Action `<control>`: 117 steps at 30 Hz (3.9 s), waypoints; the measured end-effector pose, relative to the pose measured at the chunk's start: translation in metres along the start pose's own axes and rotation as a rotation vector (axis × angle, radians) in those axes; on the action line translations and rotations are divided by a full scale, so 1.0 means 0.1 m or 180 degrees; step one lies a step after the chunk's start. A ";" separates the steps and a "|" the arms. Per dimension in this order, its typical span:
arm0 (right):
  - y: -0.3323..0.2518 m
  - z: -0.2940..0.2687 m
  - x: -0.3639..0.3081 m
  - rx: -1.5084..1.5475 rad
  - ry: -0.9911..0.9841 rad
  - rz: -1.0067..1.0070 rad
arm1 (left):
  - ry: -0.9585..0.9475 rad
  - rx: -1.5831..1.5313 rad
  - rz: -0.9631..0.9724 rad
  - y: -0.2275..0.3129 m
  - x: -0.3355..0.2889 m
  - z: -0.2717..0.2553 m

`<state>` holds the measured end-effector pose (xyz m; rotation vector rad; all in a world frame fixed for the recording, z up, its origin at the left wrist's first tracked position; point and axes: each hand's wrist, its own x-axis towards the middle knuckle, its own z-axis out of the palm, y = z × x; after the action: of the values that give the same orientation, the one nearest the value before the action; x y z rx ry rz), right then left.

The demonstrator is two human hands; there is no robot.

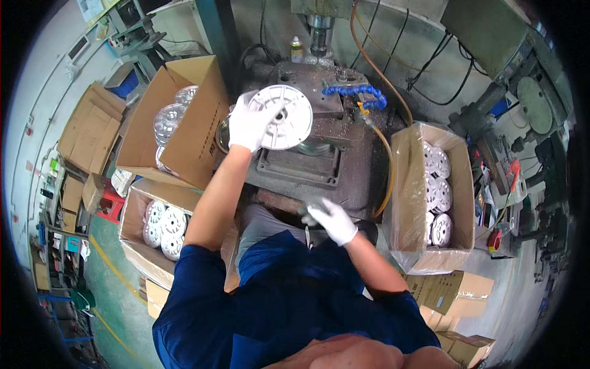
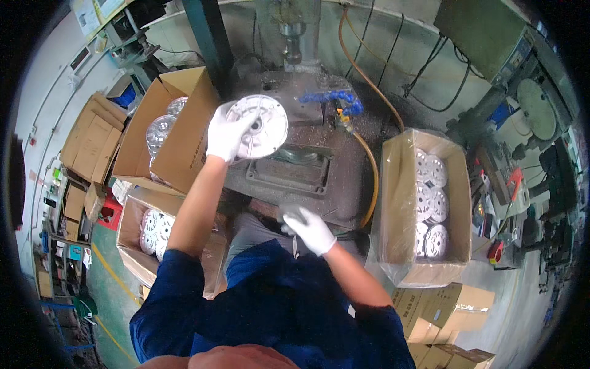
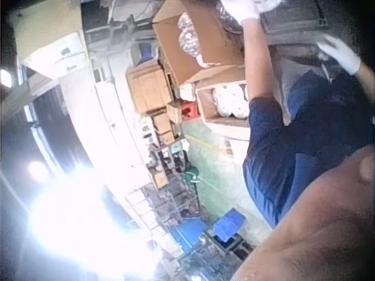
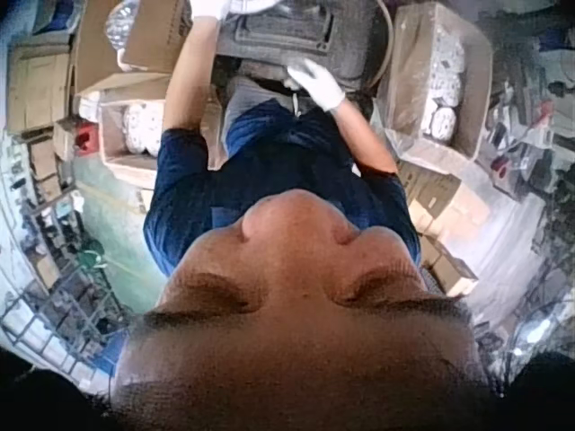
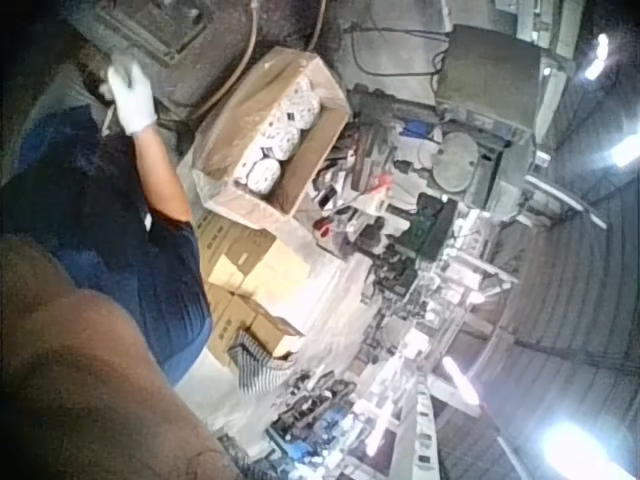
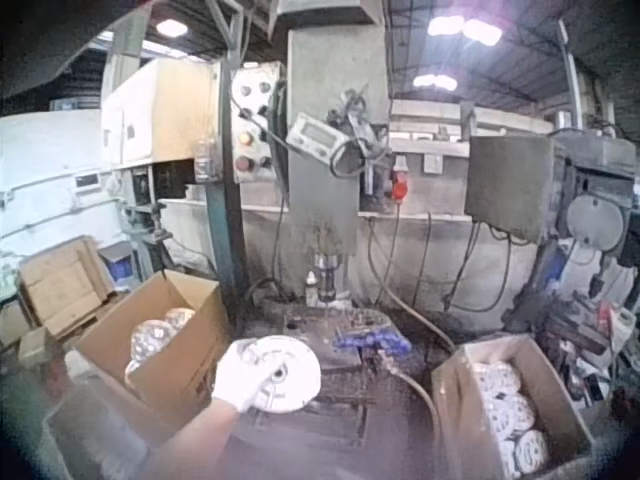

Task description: Operating an industrial machine to process circular metal parts from one box to another.

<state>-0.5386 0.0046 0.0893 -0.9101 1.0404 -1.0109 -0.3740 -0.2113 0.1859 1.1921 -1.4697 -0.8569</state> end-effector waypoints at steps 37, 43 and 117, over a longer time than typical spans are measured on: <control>1.27 -0.31 -0.33 0.0239 0.0261 0.1331 | -0.0898 0.1731 -0.0432 -0.18 1.07 0.50; 1.78 -0.48 -0.15 0.1877 -0.0141 0.1695 | -0.0895 0.1693 -0.0441 -0.11 1.01 0.51; 1.86 -0.57 -0.11 0.1916 0.0028 0.1810 | -0.0228 0.1392 -0.0383 -0.31 1.06 0.53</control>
<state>-0.5548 0.0602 -0.0969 -0.0999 0.8533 -0.7682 -0.4172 -0.3250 0.1727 1.5982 -1.7127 -0.6801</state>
